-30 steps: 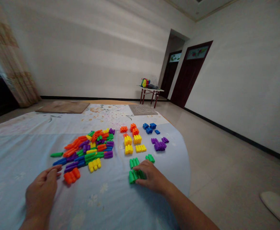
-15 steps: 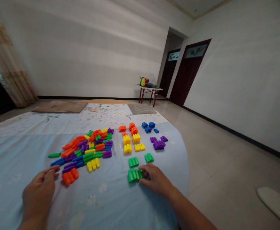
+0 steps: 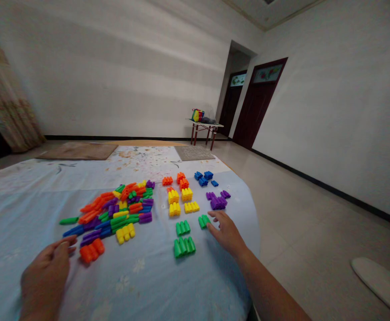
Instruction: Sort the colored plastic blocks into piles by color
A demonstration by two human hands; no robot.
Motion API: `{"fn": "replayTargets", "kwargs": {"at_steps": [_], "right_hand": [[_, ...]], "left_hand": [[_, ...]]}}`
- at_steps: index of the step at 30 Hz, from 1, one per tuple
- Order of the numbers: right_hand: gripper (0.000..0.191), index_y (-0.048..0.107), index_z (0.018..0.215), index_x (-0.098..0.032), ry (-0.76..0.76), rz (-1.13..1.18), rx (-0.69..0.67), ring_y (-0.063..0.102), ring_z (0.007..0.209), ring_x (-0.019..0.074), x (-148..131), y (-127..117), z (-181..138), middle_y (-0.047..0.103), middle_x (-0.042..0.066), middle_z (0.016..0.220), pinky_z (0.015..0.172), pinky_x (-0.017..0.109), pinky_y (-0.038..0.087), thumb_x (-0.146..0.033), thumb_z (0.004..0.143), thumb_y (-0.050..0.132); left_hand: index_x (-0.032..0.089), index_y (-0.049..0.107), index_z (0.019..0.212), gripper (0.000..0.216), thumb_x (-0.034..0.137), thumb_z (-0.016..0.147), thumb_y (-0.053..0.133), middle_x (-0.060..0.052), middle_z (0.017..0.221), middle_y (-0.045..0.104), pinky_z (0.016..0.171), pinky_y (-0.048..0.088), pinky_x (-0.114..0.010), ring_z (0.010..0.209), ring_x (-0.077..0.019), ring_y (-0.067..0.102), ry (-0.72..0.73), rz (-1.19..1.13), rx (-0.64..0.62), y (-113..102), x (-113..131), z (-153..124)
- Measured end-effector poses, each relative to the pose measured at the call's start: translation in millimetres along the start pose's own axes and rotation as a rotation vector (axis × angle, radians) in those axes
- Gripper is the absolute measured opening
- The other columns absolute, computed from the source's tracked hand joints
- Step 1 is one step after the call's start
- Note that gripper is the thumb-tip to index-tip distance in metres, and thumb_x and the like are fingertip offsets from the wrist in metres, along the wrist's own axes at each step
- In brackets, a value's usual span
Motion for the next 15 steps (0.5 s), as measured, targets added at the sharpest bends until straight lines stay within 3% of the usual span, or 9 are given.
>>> {"fn": "replayTargets", "kwargs": {"at_steps": [6,15], "right_hand": [[0.038,0.059,0.114,-0.018,0.063,-0.042,-0.054,0.060,0.094,0.0199,18.1,14.5,9.7,0.060,0.009,0.108,0.086,0.033,0.048,-0.022,0.077,0.061],[0.029,0.063,0.105,-0.017,0.021,-0.002,-0.080,0.060,0.089,0.0196,13.2,24.5,8.0,0.063,0.009,0.101,0.084,0.033,0.049,-0.020,0.076,0.059]], "left_hand": [[0.022,0.065,0.101,0.045,0.049,0.074,0.041,-0.003,0.084,0.067,0.077,0.046,-0.034,0.085,-0.0238,0.061,-0.001,-0.022,0.010,-5.3,10.4,-9.2],[0.022,0.064,0.101,0.043,0.047,0.073,0.042,-0.005,0.084,0.066,0.084,0.045,-0.036,0.091,-0.0247,0.061,-0.032,-0.048,-0.030,-3.9,10.9,-6.5]]}}
Point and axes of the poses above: each hand's wrist, its own z-axis towards the middle knuckle, its own y-axis out of the palm, x = y × z, the point moved 2 cm from there along z, towards the middle knuckle
